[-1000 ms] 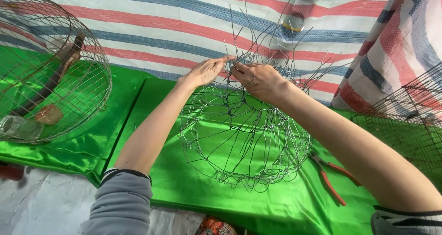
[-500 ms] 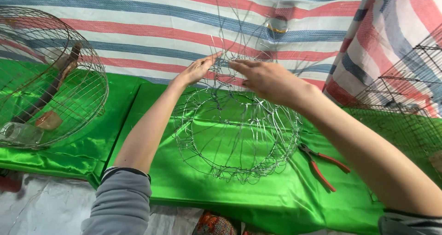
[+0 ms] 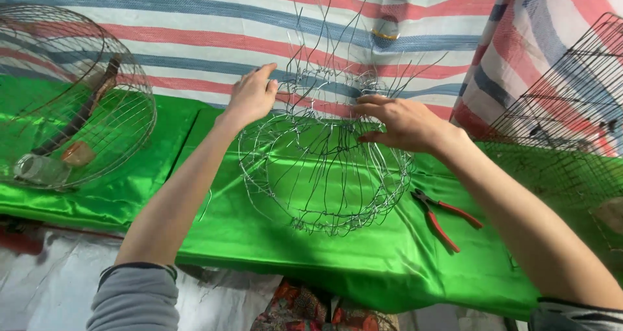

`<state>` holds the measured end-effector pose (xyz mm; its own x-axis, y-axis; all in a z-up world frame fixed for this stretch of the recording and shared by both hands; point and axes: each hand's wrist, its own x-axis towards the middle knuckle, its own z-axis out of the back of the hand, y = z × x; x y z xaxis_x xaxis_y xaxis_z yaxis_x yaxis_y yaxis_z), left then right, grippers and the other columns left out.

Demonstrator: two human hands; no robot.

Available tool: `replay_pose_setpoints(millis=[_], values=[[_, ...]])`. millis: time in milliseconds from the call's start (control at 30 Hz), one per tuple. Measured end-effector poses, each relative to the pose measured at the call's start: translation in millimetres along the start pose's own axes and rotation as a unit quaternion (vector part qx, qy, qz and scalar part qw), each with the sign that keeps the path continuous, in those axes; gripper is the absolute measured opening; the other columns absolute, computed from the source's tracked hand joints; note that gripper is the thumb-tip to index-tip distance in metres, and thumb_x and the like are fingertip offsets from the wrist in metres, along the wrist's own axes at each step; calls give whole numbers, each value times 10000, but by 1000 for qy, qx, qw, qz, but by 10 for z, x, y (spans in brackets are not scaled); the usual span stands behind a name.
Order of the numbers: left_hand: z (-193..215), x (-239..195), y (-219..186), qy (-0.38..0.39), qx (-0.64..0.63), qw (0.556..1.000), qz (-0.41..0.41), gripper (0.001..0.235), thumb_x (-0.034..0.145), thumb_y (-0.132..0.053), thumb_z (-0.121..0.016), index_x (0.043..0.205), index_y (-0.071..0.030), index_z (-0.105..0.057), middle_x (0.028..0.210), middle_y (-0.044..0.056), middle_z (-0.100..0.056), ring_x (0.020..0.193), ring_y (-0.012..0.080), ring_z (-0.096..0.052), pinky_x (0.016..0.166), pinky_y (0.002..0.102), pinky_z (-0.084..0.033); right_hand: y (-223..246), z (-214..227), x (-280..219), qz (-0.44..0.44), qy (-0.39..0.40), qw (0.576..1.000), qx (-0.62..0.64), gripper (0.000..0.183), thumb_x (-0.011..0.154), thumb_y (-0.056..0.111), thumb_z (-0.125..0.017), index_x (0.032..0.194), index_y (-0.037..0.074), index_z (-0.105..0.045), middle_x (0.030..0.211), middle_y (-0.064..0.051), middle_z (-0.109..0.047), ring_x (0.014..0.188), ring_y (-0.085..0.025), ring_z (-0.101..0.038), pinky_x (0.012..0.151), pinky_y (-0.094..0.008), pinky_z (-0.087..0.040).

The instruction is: The person is finalizing the assembly of a wire cage by bending the vertical wire ends over a circular wire frame and securing them using pliers.

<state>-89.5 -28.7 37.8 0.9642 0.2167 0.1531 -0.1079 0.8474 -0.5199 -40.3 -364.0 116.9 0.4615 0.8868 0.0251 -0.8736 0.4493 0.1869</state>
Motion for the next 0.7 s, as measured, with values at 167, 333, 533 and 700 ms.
replay_pose_setpoints(millis=[167, 333, 533, 700], values=[[273, -654, -435, -179, 65, 968, -165, 259, 1027, -216, -592, 1249, -84, -607, 1128, 141, -674, 1098, 369, -633, 911, 573, -497, -292, -231, 371, 29, 24, 999, -33, 375, 899, 552, -712, 1124, 253, -724, 1229, 38, -706, 1090, -293, -716, 870, -499, -603], [277, -785, -695, 3, -3, 994, -106, 714, 1056, -565, -379, 1530, -32, -364, 1514, 306, -385, 1423, 521, -290, 1112, 762, -136, -302, -150, 443, -7, 79, 997, 0, 420, 882, 538, -746, 1095, 178, -727, 1077, -48, -772, 1023, -319, -739, 896, -492, -568], [-190, -663, -284, 48, -18, 997, -64, 803, 1017, -680, -368, 1643, -223, -158, 1676, 204, -191, 1524, 477, -118, 1149, 774, -28, -144, -88, 478, -25, 108, 994, 8, 421, 922, 558, -689, 1193, 242, -751, 1098, -74, -768, 1069, -323, -718, 945, -474, -540], [-165, -622, -352, -4, -56, 994, -91, 895, 984, -712, -416, 1638, -167, -142, 1625, 296, -269, 1514, 510, -154, 1148, 768, 6, -41, 41, 507, -52, 155, 987, 3, 420, 916, 539, -669, 1174, 225, -773, 1167, -93, -772, 1160, -371, -683, 1014, -506, -523]])
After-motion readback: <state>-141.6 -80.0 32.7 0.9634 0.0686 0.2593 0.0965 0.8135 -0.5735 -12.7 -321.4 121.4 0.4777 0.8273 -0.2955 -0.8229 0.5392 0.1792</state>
